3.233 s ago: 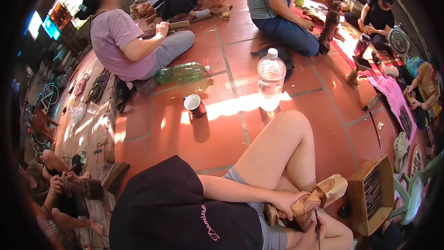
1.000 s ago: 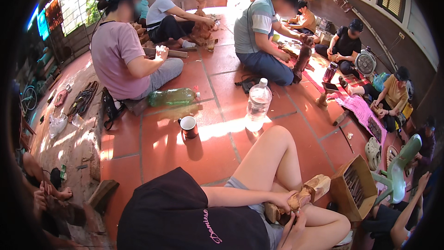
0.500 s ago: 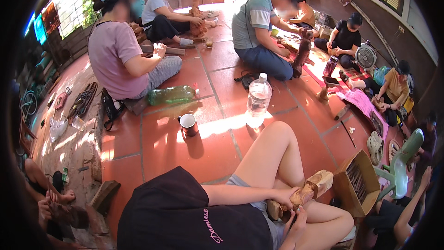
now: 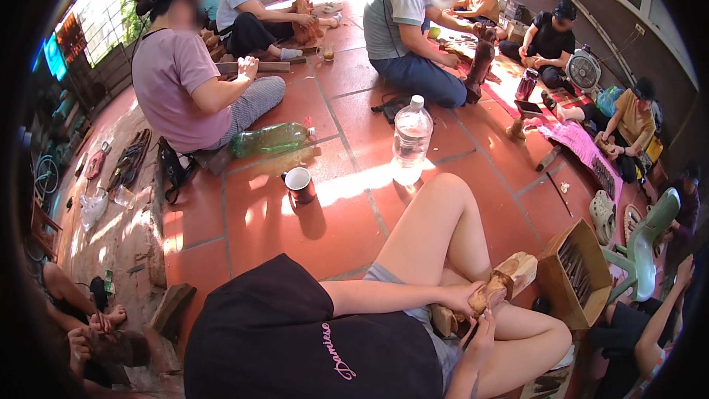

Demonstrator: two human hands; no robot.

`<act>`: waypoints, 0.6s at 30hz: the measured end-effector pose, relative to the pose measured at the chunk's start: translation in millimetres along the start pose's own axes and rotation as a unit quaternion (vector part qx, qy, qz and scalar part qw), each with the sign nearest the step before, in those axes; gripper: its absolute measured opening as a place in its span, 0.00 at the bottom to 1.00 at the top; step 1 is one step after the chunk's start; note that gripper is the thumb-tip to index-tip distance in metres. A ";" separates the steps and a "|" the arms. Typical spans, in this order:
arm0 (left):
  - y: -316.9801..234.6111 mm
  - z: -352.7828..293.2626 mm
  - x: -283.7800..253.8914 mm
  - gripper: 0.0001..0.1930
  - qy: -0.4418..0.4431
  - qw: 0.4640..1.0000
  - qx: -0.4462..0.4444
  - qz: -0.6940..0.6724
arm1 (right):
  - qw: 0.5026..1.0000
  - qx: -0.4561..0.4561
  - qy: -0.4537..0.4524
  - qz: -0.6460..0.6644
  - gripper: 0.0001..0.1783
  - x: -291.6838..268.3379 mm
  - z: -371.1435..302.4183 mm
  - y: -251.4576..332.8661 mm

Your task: The person carves a wooden figurine using a small chisel while sitting on the floor. They hold the wood steady with one hand and carefully shape the surface with the tool in the other.

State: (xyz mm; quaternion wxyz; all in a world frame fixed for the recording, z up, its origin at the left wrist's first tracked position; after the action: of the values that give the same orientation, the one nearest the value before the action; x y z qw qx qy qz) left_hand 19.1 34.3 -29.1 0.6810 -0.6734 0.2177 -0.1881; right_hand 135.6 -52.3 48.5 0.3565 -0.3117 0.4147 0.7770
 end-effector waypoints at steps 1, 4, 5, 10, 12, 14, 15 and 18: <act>6.6 2.7 -3.5 0.60 -0.015 0.998 -0.003 0.059 | 1.000 -0.006 0.019 0.006 0.07 0.6 -6.2 1.5; 1.9 2.1 -4.5 0.58 -0.023 1.000 0.009 0.017 | 0.998 -0.005 0.044 0.037 0.08 -5.3 -8.5 10.9; -1.0 1.2 -4.5 0.58 -0.023 1.000 0.011 0.018 | 0.998 -0.001 0.048 0.050 0.08 -8.0 -6.1 14.0; -7.0 -1.1 -1.1 0.58 -0.018 0.998 0.011 -0.059 | 0.998 0.050 0.017 0.025 0.08 -13.1 19.7 5.7; -14.8 -4.7 -1.4 0.58 -0.003 0.998 -0.012 -0.065 | 1.000 0.024 0.004 0.006 0.09 -7.5 13.4 -0.4; -28.2 -13.8 -0.7 0.59 0.024 0.997 -0.050 -0.059 | 1.000 0.012 0.005 -0.003 0.08 -5.0 3.5 -3.5; -13.7 -6.5 -2.3 0.60 0.006 0.999 -0.035 -0.031 | 1.000 0.006 0.013 -0.003 0.08 -5.2 0.1 1.3; 20.6 13.7 -2.1 0.60 -0.025 1.000 0.007 0.011 | 0.999 -0.001 0.044 -0.003 0.07 -5.2 -9.6 13.5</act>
State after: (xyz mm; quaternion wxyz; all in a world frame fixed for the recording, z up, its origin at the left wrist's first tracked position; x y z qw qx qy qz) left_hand 24.1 47.3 -49.6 0.6930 -0.6707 0.2066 -0.1648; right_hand 129.4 -67.6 53.8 0.3398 -0.3468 0.4285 0.7620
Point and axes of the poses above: each hand's wrist, its own z-axis towards the middle knuckle, its own x-axis out of the palm, y = z × x, the point moved 6 cm from there along z, towards the middle knuckle, and after that the axes turned 9 degrees about x, right-handed, at the moved point
